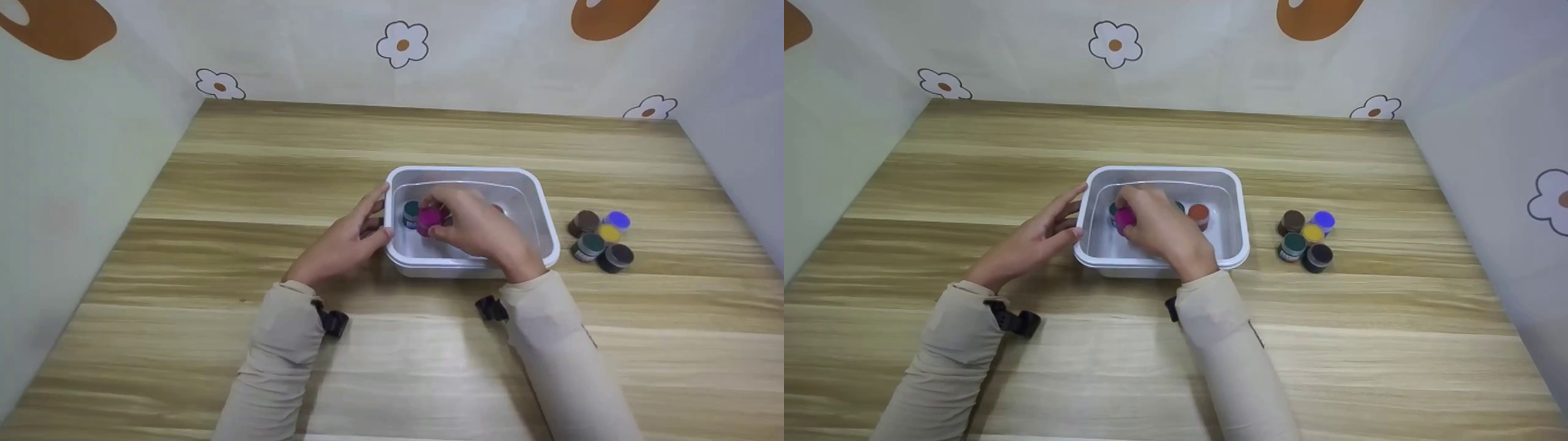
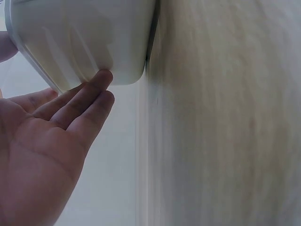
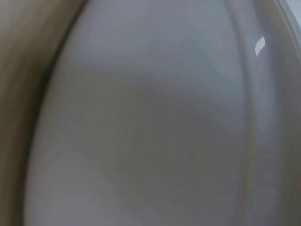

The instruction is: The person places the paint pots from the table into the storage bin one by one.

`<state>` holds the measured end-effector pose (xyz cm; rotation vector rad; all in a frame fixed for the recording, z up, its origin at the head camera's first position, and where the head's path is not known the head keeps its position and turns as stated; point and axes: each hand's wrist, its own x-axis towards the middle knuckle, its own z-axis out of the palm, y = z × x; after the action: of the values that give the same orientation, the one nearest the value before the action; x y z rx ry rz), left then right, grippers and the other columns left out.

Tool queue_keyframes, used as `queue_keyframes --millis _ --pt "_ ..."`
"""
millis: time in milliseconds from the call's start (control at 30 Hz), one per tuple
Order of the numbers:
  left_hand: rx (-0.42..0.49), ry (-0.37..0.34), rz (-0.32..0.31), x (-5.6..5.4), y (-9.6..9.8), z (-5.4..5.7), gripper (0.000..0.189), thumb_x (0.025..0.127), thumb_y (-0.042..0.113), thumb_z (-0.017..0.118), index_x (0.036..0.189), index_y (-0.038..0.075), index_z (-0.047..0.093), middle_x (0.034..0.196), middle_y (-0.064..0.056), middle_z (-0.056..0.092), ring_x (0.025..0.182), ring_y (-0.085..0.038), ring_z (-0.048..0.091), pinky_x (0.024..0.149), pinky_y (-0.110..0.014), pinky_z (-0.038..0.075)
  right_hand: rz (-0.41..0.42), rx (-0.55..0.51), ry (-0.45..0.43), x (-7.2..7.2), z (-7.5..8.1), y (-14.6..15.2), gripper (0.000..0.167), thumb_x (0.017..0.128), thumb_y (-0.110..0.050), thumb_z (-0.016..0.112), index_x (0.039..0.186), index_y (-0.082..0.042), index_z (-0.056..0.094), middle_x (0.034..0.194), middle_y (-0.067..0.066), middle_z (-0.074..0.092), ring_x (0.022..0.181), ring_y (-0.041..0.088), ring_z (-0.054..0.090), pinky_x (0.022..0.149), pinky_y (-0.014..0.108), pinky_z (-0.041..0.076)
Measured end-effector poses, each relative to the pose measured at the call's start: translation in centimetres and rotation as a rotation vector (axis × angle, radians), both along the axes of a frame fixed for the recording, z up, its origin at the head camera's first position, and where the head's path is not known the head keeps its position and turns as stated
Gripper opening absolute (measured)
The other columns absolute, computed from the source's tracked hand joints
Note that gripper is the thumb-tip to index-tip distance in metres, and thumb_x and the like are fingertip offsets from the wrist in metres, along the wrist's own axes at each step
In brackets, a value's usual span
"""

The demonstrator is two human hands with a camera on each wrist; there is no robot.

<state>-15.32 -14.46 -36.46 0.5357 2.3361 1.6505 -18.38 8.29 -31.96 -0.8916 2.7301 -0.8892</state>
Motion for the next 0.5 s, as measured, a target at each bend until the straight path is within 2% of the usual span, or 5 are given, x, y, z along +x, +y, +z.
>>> queue_keyframes --millis 100,233,500 --pt "-0.005 -0.003 0.008 0.0 0.0 -0.1 0.072 0.1 0.017 0.055 0.16 0.016 0.014 0.158 -0.013 0.034 0.139 -0.029 0.044 0.114 -0.037 0.039 -0.006 0.052 0.014 0.2 -0.4 -0.9 0.032 0.083 0.001 0.074 0.115 0.0 0.066 0.109 0.013 0.069 0.099 0.026 0.064 0.092 0.041 0.055" --pt "-0.007 -0.016 0.013 0.0 0.0 0.0 0.072 0.1 0.017 0.055 0.16 0.018 0.014 0.158 -0.011 0.034 0.138 -0.027 0.045 0.113 -0.035 0.04 -0.022 0.088 -0.023 0.2 -0.9 -1.7 0.032 0.085 -0.001 0.073 0.117 -0.003 0.067 0.109 0.012 0.068 0.095 0.025 0.062 0.091 0.039 0.055" --pt "-0.005 -0.023 0.01 0.0 0.0 -0.1 0.072 0.1 0.018 0.054 0.16 0.019 0.014 0.158 -0.012 0.034 0.138 -0.028 0.045 0.112 -0.035 0.041 -0.015 0.103 -0.06 -0.2 -1.6 -1.9 0.036 0.084 -0.001 0.074 0.12 -0.003 0.068 0.111 0.011 0.069 0.097 0.024 0.062 0.093 0.038 0.055"
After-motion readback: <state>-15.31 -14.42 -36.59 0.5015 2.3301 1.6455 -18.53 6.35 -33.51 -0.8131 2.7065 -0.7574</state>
